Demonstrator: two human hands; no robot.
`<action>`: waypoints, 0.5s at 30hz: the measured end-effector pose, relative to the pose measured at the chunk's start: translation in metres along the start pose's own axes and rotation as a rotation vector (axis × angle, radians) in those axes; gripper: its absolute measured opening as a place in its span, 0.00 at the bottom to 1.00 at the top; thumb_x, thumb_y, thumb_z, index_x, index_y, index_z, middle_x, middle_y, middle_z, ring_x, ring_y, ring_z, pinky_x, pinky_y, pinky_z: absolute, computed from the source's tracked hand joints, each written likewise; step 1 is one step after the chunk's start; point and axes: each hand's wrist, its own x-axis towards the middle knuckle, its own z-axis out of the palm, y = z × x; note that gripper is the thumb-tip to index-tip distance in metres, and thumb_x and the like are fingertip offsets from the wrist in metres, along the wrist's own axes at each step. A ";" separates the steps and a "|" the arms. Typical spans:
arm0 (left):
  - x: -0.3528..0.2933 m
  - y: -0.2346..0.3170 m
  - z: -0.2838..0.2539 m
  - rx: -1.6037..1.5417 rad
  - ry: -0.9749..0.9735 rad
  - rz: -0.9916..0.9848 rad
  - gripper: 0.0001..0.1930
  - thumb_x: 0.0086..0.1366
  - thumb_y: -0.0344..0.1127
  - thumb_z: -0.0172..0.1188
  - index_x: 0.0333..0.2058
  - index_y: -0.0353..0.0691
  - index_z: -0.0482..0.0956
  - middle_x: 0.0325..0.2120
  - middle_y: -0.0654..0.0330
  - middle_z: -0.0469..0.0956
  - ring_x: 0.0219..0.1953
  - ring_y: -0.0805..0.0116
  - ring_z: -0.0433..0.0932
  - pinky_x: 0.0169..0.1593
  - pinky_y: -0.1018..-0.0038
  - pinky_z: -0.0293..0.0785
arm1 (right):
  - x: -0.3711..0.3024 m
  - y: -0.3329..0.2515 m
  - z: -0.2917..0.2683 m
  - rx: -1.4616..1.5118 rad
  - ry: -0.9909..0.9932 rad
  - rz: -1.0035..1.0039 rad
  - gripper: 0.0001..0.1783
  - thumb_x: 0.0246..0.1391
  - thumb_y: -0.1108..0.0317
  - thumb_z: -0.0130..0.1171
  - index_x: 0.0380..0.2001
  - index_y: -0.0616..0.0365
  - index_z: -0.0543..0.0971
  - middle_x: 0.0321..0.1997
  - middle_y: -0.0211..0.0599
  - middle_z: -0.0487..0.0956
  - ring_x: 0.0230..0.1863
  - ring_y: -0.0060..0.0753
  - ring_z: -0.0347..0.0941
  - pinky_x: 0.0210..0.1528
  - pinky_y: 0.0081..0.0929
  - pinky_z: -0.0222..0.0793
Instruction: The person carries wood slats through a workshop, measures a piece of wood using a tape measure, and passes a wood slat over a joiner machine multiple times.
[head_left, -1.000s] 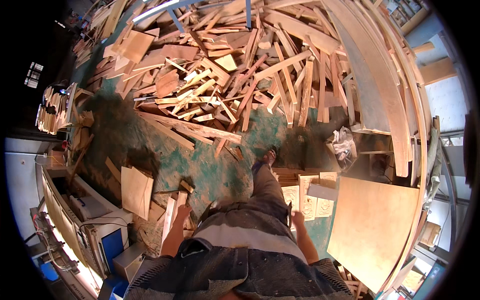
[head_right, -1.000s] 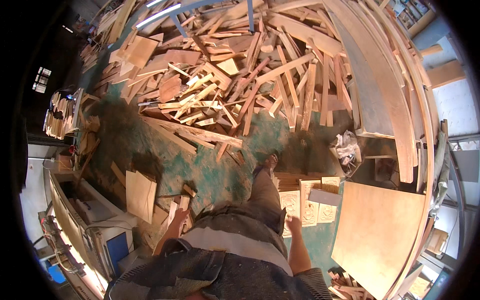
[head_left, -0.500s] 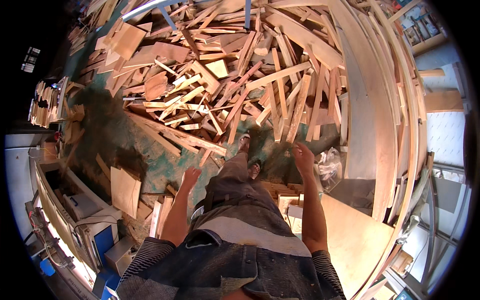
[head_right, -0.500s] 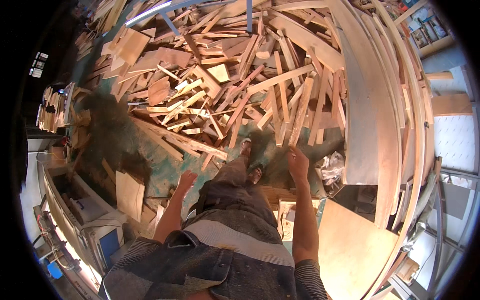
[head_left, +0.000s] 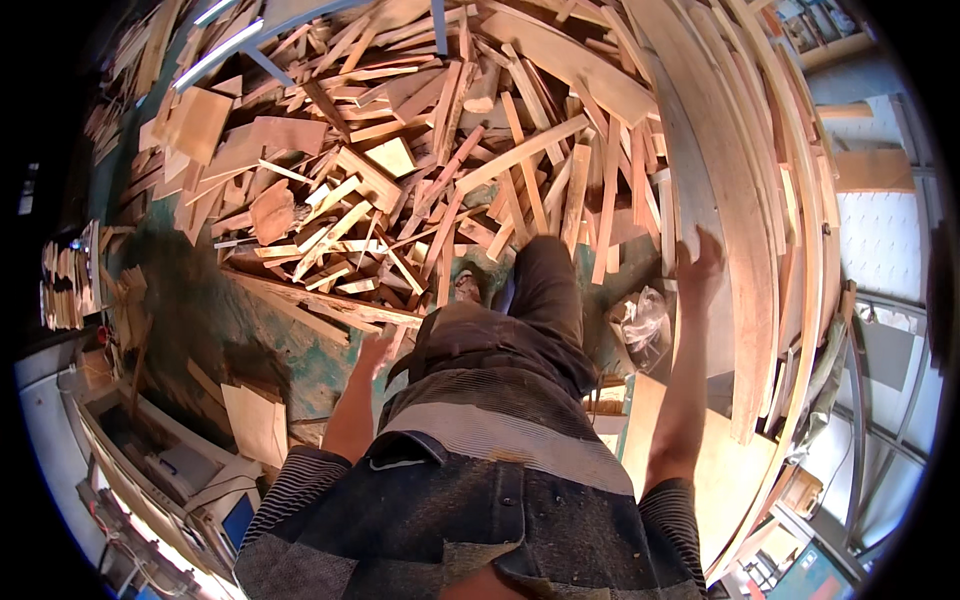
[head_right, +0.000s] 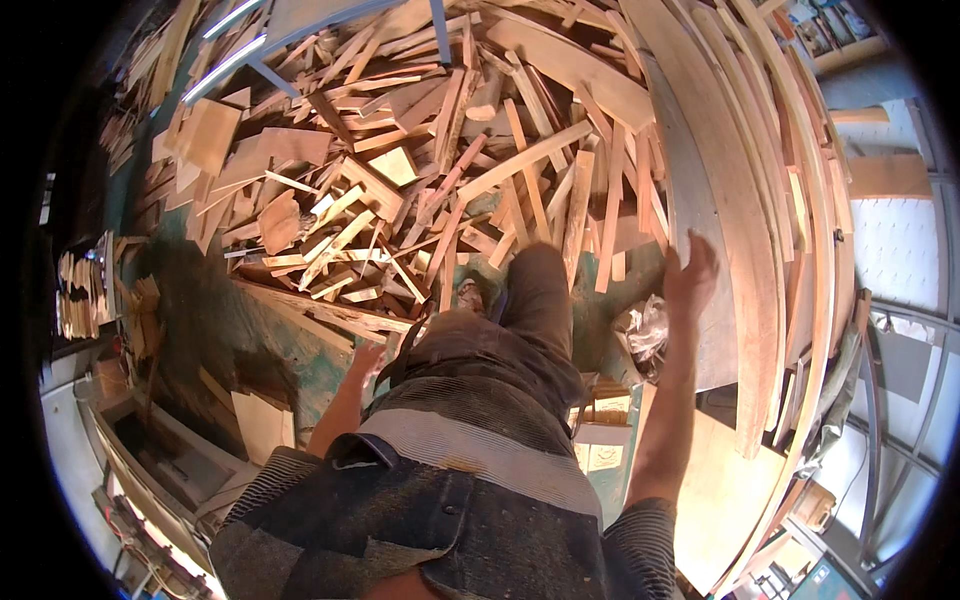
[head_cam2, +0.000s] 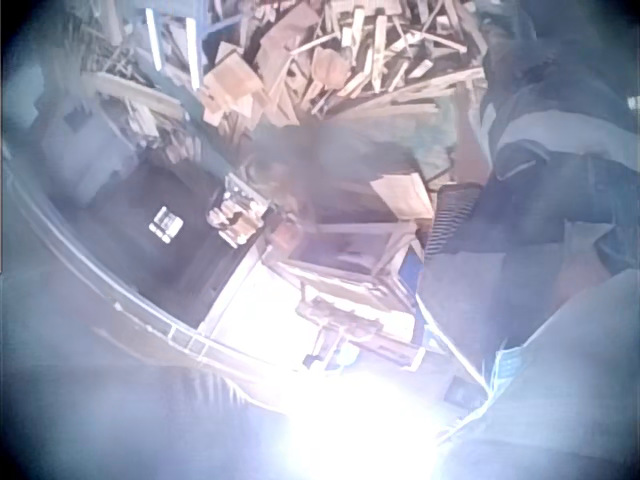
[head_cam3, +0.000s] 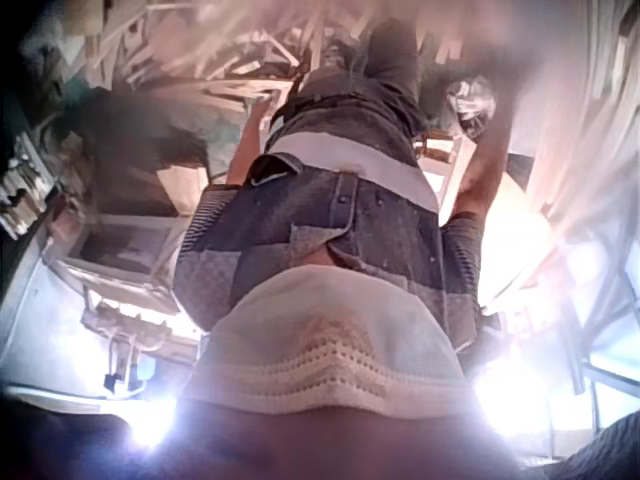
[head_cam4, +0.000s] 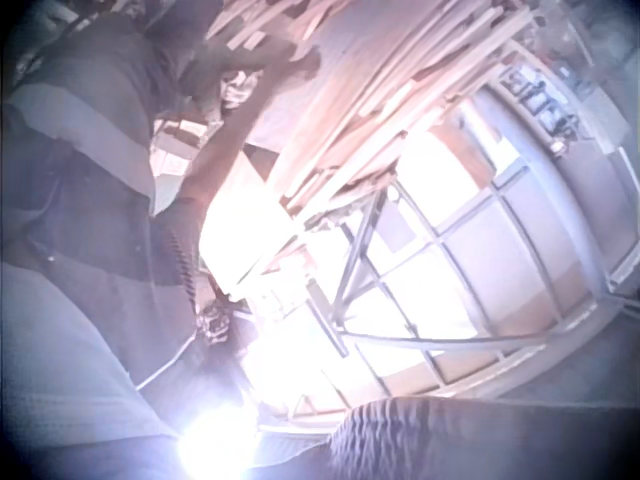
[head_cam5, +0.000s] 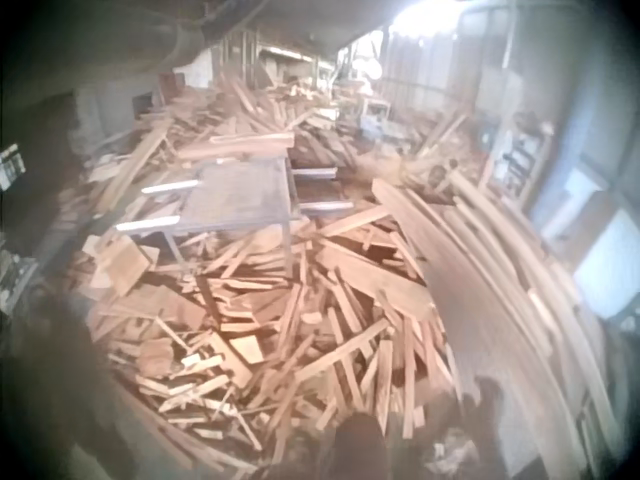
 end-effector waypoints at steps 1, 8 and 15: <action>-0.003 0.024 -0.004 -0.021 0.046 0.056 0.32 0.65 0.47 0.62 0.60 0.37 0.62 0.44 0.54 0.71 0.39 0.63 0.72 0.40 0.66 0.70 | 0.016 0.022 0.006 -0.145 -0.025 -0.069 0.31 0.51 0.61 0.67 0.59 0.55 0.75 0.61 0.53 0.72 0.62 0.55 0.67 0.63 0.47 0.64; -0.011 0.140 -0.012 -0.128 0.139 0.361 0.12 0.64 0.46 0.61 0.31 0.46 0.72 0.22 0.71 0.67 0.23 0.78 0.66 0.27 0.75 0.64 | 0.084 0.061 0.073 -0.352 -0.260 0.048 0.34 0.59 0.47 0.59 0.64 0.51 0.69 0.69 0.58 0.61 0.68 0.62 0.58 0.67 0.51 0.59; -0.020 0.126 0.014 -0.050 0.108 0.201 0.21 0.63 0.51 0.62 0.46 0.41 0.74 0.38 0.64 0.79 0.40 0.66 0.78 0.43 0.62 0.73 | 0.063 0.102 0.116 -0.159 -0.092 -0.038 0.29 0.64 0.47 0.50 0.63 0.48 0.71 0.68 0.56 0.64 0.68 0.61 0.59 0.69 0.51 0.58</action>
